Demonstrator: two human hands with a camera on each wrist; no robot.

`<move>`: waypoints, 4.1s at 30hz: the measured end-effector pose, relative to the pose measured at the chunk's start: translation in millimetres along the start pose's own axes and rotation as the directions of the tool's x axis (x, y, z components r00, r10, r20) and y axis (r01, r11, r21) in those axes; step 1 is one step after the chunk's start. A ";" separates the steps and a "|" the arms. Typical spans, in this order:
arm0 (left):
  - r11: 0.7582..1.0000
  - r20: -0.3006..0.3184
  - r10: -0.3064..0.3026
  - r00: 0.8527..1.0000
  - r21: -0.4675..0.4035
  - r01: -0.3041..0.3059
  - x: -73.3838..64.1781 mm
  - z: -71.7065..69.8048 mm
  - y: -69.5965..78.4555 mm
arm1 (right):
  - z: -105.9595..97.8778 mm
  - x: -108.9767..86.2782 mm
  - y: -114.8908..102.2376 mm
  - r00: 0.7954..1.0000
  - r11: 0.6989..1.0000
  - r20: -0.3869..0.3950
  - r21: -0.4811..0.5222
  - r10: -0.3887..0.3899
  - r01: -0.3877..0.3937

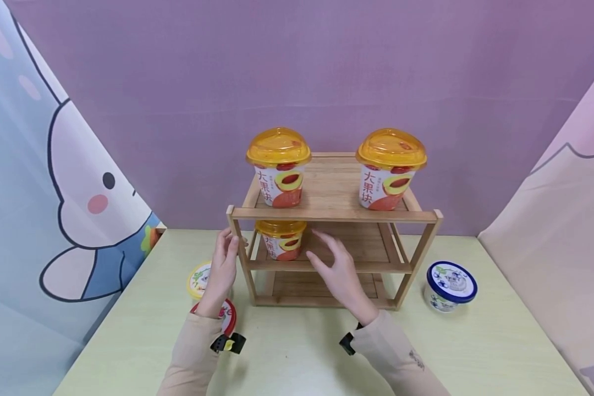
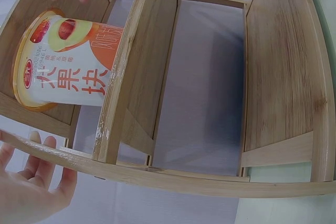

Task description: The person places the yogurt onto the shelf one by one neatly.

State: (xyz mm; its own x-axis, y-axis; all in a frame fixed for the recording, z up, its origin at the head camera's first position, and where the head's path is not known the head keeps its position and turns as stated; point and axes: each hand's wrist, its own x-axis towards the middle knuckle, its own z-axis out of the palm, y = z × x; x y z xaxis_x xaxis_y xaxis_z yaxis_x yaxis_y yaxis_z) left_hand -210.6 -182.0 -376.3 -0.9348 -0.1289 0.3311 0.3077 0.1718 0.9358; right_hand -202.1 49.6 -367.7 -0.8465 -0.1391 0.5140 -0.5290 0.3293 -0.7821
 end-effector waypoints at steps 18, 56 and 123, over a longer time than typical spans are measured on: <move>1.000 -0.004 -0.004 1.000 0.007 0.004 -0.6 0.4 0.6 | -56.2 -40.4 16.7 0.963 0.958 -0.156 -0.223 -0.219 0.181; 1.000 -0.005 0.007 1.000 0.011 -0.007 -0.5 -0.1 0.2 | -176.5 -98.0 103.1 0.962 0.864 -0.267 -0.496 -0.060 -0.083; 1.000 -0.011 0.005 1.000 0.013 -0.005 -0.3 0.6 0.0 | -154.1 -100.1 142.1 0.938 0.743 -0.333 -0.603 0.095 -0.290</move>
State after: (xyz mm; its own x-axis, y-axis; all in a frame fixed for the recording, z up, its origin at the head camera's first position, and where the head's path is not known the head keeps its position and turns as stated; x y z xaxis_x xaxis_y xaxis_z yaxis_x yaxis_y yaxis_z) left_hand -210.4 -181.4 -376.5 -0.9311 -0.1391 0.3372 0.3100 0.1851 0.9325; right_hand -183.2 254.2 -476.0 -0.8239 0.2121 0.5255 -0.1115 0.8485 -0.5173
